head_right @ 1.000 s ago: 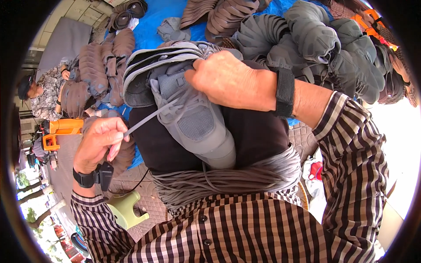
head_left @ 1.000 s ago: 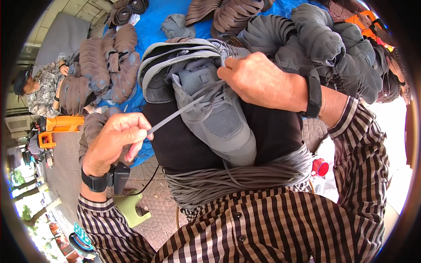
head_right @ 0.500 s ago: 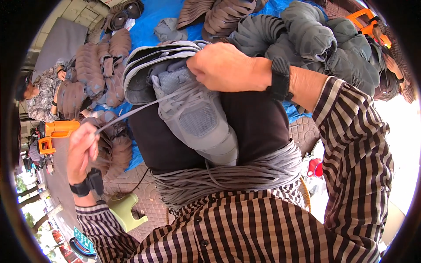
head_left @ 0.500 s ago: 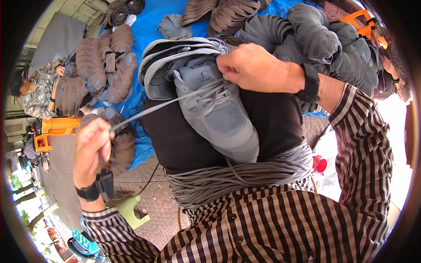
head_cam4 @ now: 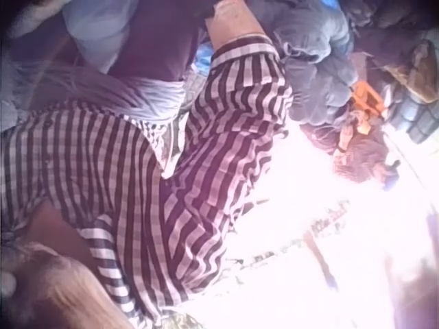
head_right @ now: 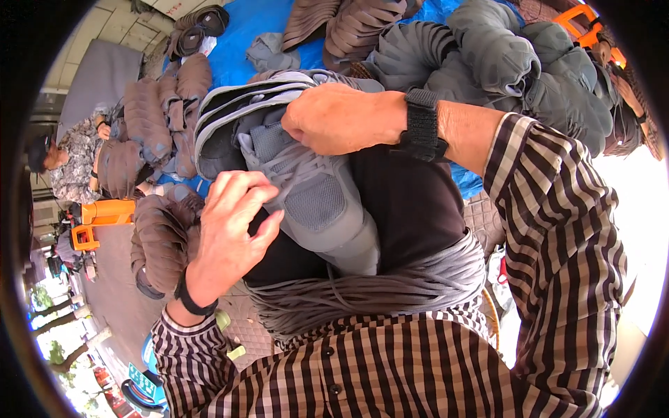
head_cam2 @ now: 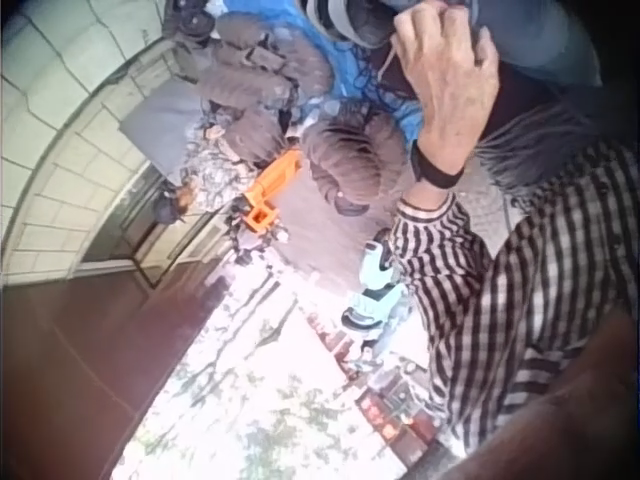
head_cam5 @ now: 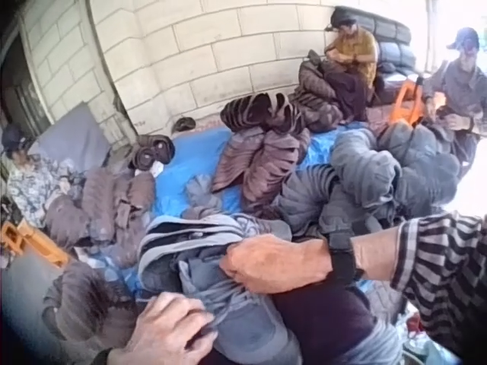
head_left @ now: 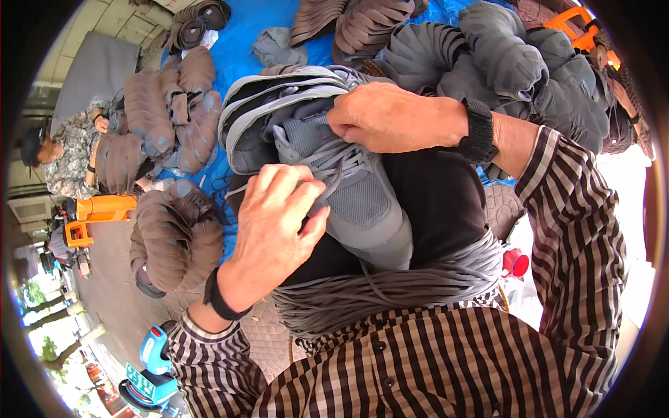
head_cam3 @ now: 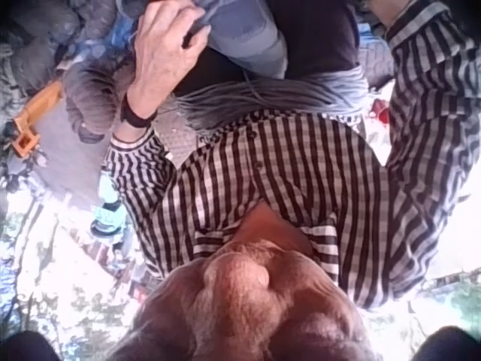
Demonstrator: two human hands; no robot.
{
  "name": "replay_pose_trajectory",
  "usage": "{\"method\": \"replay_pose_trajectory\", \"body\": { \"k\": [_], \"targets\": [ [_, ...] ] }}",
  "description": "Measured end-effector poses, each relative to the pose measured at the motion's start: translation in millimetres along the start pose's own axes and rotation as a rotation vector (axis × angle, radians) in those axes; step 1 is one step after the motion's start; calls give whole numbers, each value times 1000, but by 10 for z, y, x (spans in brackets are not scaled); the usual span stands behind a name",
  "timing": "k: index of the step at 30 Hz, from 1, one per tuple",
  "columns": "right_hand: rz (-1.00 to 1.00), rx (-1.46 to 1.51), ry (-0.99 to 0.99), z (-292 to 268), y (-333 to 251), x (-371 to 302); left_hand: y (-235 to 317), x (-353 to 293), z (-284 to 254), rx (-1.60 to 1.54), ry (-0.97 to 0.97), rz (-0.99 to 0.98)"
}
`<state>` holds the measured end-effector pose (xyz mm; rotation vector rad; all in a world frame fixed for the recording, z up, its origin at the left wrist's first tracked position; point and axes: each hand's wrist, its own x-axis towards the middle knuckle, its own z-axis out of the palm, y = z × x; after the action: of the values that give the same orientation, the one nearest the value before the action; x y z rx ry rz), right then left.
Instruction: Lacing shoelaces on a grey shoe and sorting multiple shoe uppers in a workshop.
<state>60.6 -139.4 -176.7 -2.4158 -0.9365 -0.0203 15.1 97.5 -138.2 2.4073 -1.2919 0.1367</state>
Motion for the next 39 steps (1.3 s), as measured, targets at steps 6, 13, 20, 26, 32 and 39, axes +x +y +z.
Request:
{"method": "replay_pose_trajectory", "body": {
  "k": [6,13,20,26,32,39],
  "targets": [
    [194,252,-9,-126,-35,40,-118,158,-72,-362,-228,-186],
    [169,261,8,-263,69,4,-370,236,-207,-881,-345,-647],
    [255,270,-67,-375,211,-102,-332,256,-111,-802,-250,-543],
    [367,340,-107,-441,304,-265,-288,278,-30,-392,-209,-335],
    [249,298,-30,-447,271,-275,-275,334,6,-119,-58,-11],
    [259,356,-42,-466,349,-343,-183,310,69,-194,27,-44]
  ]
}}
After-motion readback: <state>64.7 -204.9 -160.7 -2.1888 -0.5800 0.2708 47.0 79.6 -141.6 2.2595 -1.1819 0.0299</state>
